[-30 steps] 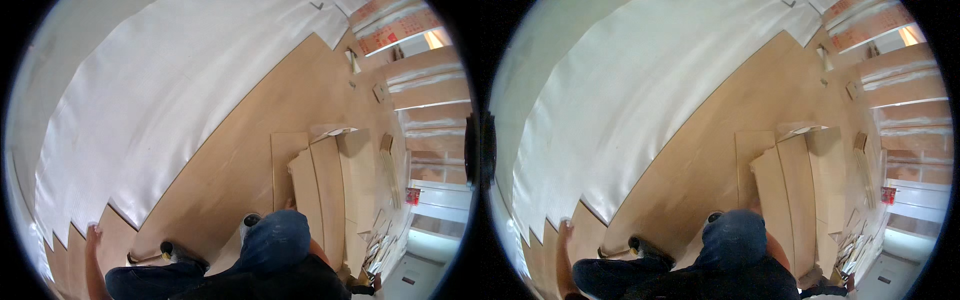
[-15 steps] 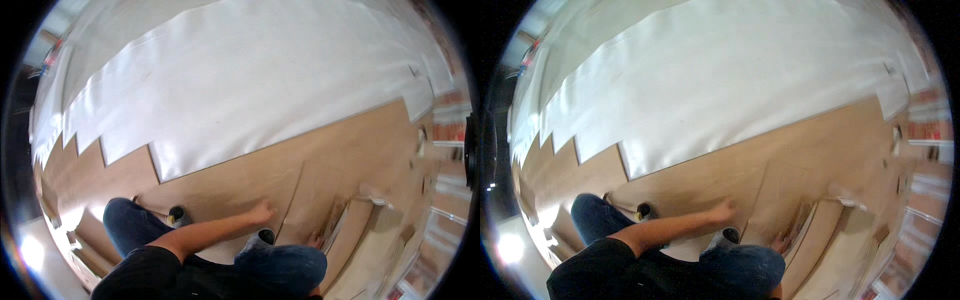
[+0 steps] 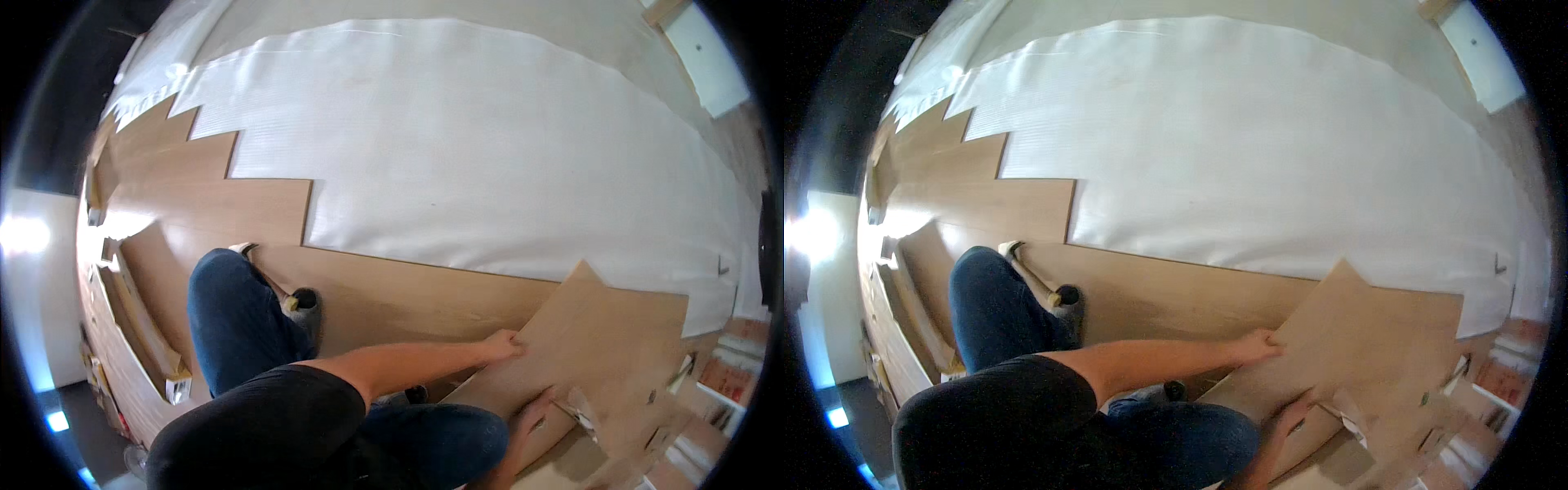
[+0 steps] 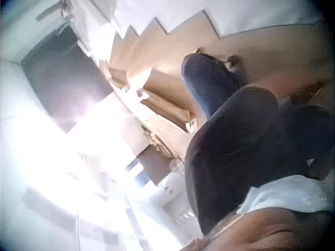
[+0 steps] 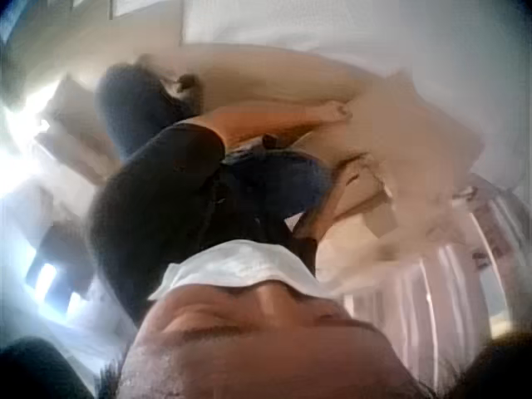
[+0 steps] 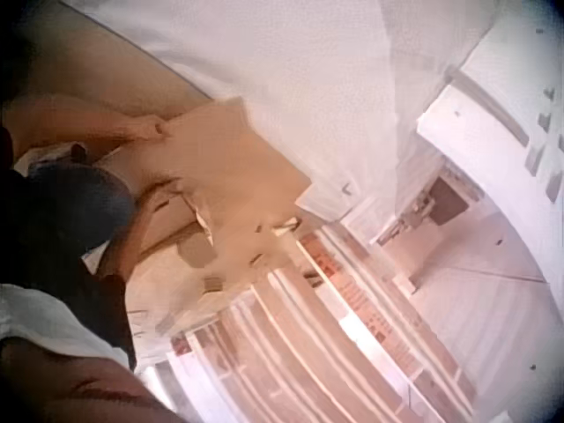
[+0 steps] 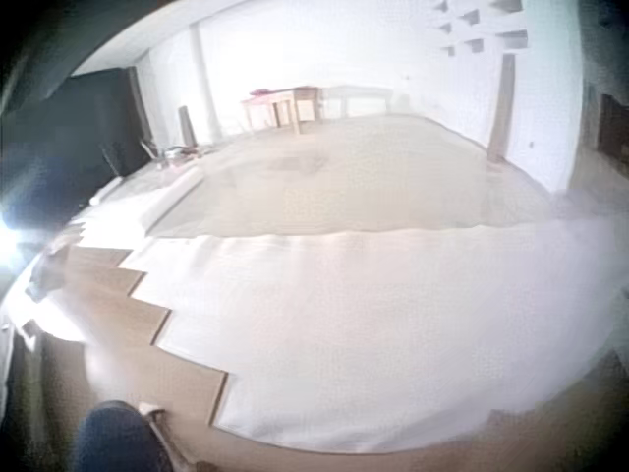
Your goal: The person installs floor planks by placing them on the underlayment, aligning the edges, and using a hammer and tapping block to secure the joints.
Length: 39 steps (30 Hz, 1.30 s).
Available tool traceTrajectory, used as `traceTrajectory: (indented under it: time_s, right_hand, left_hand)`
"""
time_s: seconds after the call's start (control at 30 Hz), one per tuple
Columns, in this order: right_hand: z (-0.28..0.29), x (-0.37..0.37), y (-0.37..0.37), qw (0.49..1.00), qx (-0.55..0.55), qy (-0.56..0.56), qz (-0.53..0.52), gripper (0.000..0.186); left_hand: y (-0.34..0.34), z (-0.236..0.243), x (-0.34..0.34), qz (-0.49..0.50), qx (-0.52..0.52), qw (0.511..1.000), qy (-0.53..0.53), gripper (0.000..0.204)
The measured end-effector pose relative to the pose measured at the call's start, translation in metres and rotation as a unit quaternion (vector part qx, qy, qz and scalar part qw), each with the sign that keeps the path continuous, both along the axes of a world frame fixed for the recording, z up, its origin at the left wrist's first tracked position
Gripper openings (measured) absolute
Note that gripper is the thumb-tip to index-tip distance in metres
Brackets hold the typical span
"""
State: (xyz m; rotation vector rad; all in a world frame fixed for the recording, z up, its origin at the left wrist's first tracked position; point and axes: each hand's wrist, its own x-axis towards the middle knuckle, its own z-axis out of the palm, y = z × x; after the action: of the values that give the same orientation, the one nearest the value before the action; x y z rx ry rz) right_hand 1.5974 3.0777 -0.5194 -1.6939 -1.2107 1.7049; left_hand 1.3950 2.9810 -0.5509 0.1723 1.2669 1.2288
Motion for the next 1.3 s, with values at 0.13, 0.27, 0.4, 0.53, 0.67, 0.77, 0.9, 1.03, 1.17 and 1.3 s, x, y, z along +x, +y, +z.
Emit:
traceTrajectory:
  time_s: [0.13, 0.27, 0.4, 0.53, 0.67, 0.77, 0.9, 1.03, 1.17, 1.3]
  right_hand:
    - [-0.003, -0.105, 0.125, 0.950, 0.154, -0.034, 0.268, 0.068]
    - [0.072, -0.181, 0.128, 0.933, 0.071, 0.071, 0.345, 0.069]
    - [0.117, -0.221, 0.095, 0.925, 0.121, 0.073, 0.353, 0.065]
    - [0.169, -0.333, 0.074, 0.857, 0.322, 0.050, 0.399, 0.064]
    - [0.236, -0.427, 0.058, 0.776, 0.404, 0.004, 0.485, 0.067]
    - [0.221, -0.479, 0.065, 0.675, 0.509, -0.077, 0.528, 0.063]
    - [0.160, -0.517, 0.057, 0.518, 0.514, -0.171, 0.661, 0.060]
    - [0.053, -0.503, 0.085, 0.439, 0.494, -0.197, 0.724, 0.058]
    - [-0.027, -0.465, 0.158, 0.373, 0.503, -0.228, 0.746, 0.059]
    - [-0.060, -0.460, 0.176, 0.363, 0.475, -0.236, 0.766, 0.065]
  left_hand:
    - [0.052, -0.001, -0.104, 0.141, 0.028, 0.985, 0.100, 0.061]
    - [0.095, 0.141, -0.266, 0.199, -0.035, 0.946, 0.253, 0.073]
    - [0.033, 0.291, -0.393, 0.300, 0.029, 0.921, 0.249, 0.065]
    - [-0.072, 0.335, -0.468, 0.444, 0.251, 0.849, 0.141, 0.060]
    - [-0.226, 0.338, -0.487, 0.499, 0.288, 0.770, 0.273, 0.056]
    - [-0.357, 0.292, -0.478, 0.590, 0.164, 0.715, 0.339, 0.055]
    - [-0.438, 0.139, -0.384, 0.620, -0.091, 0.765, 0.148, 0.049]
    - [-0.432, 0.025, -0.254, 0.494, -0.254, 0.825, 0.099, 0.059]
    - [-0.393, -0.030, -0.195, 0.451, -0.223, 0.863, 0.051, 0.062]
    - [-0.372, -0.066, -0.179, 0.444, -0.219, 0.866, 0.071, 0.064]
